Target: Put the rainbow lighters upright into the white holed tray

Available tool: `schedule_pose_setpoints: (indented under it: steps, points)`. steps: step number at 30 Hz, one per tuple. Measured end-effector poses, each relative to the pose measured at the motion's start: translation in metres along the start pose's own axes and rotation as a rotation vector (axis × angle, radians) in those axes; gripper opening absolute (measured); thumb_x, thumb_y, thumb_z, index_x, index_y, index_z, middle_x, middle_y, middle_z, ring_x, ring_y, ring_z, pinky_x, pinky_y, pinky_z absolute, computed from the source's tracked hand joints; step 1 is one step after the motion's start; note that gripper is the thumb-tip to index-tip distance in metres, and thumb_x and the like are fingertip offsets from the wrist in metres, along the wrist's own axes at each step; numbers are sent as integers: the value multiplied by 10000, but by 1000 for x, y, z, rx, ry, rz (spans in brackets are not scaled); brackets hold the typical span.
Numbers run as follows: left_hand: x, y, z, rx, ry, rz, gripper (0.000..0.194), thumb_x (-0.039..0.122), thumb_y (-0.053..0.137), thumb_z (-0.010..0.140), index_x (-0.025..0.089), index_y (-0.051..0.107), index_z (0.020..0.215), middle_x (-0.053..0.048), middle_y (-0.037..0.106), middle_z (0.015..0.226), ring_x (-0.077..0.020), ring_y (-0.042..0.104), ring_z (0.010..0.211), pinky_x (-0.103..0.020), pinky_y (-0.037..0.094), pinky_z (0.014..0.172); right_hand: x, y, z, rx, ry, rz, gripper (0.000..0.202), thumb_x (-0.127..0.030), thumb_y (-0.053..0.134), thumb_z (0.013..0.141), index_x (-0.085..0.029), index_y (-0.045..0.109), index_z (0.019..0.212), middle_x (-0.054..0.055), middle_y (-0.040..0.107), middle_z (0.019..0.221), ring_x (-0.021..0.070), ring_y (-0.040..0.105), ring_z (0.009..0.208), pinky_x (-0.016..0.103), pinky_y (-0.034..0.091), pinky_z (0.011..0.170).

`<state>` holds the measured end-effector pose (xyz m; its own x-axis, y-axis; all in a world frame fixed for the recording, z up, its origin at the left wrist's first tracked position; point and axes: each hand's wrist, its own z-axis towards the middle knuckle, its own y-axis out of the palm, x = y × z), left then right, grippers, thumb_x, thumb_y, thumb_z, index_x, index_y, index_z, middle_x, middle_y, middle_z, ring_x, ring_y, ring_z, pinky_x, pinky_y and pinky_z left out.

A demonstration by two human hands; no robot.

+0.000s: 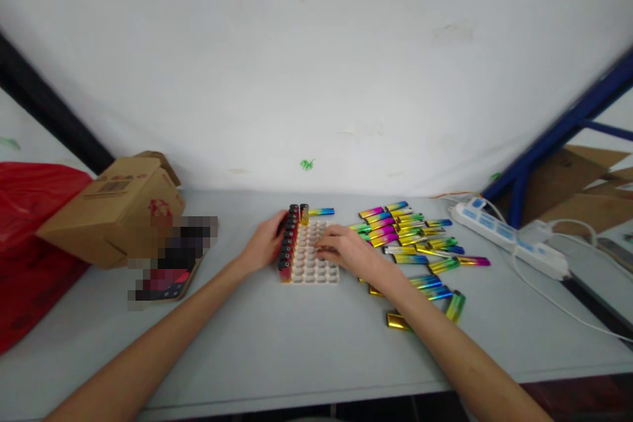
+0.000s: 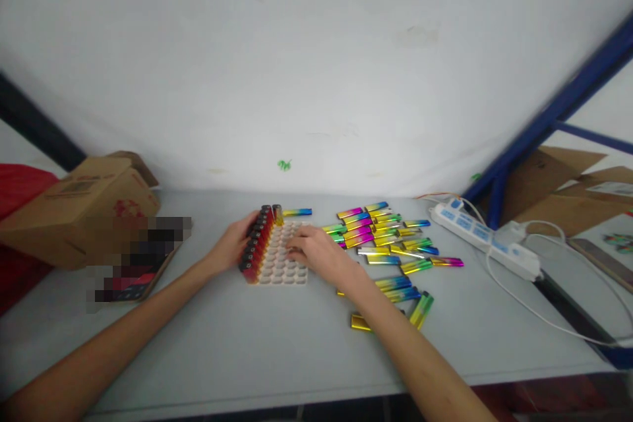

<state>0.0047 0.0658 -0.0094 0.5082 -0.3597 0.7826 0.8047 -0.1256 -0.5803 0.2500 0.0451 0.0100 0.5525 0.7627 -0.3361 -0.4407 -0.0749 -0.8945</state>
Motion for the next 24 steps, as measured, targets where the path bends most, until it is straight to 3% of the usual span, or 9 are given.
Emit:
schedule_pose_setpoints:
  steps: [9,12,15,19,24]
  points:
    - [4,-2,-1,6,-5,-29,461,386,546,830,149,617,1219,-108,734,1187,-291,667,1041,-405,516,961,-1,1,1,4,-18,-12,197,-318,658,960,-174,768,1037,91,713,1002,202,665,958,316,517,897]
    - [6,-3,-1,4,-20,-33,471,393,540,836,139,623,1224,-123,724,1216,-303,663,1056,-423,511,977,2,-23,-8,81,-3,23,202,-294,637,976,-172,758,1081,96,724,1035,201,674,974,317,519,910]
    - [8,-3,-1,4,-25,-31,445,365,523,841,153,630,1218,-119,720,1227,-308,659,1098,-425,501,1003,15,-60,-35,182,128,1,186,-242,594,997,-184,765,1040,92,741,1017,204,686,935,335,523,890]
    - [10,-3,-1,17,-19,-43,429,331,530,812,169,647,1191,-97,738,1170,-301,673,1072,-413,519,976,42,-90,-83,22,270,-84,132,-240,658,945,-201,782,963,89,755,966,237,688,906,367,516,859]
    - [11,-3,0,12,-27,-46,428,324,519,807,184,636,1194,-78,753,1118,-287,675,1059,-405,520,974,62,-78,-110,-104,336,-123,130,-258,658,943,-192,769,958,95,710,959,233,654,904,365,500,848]
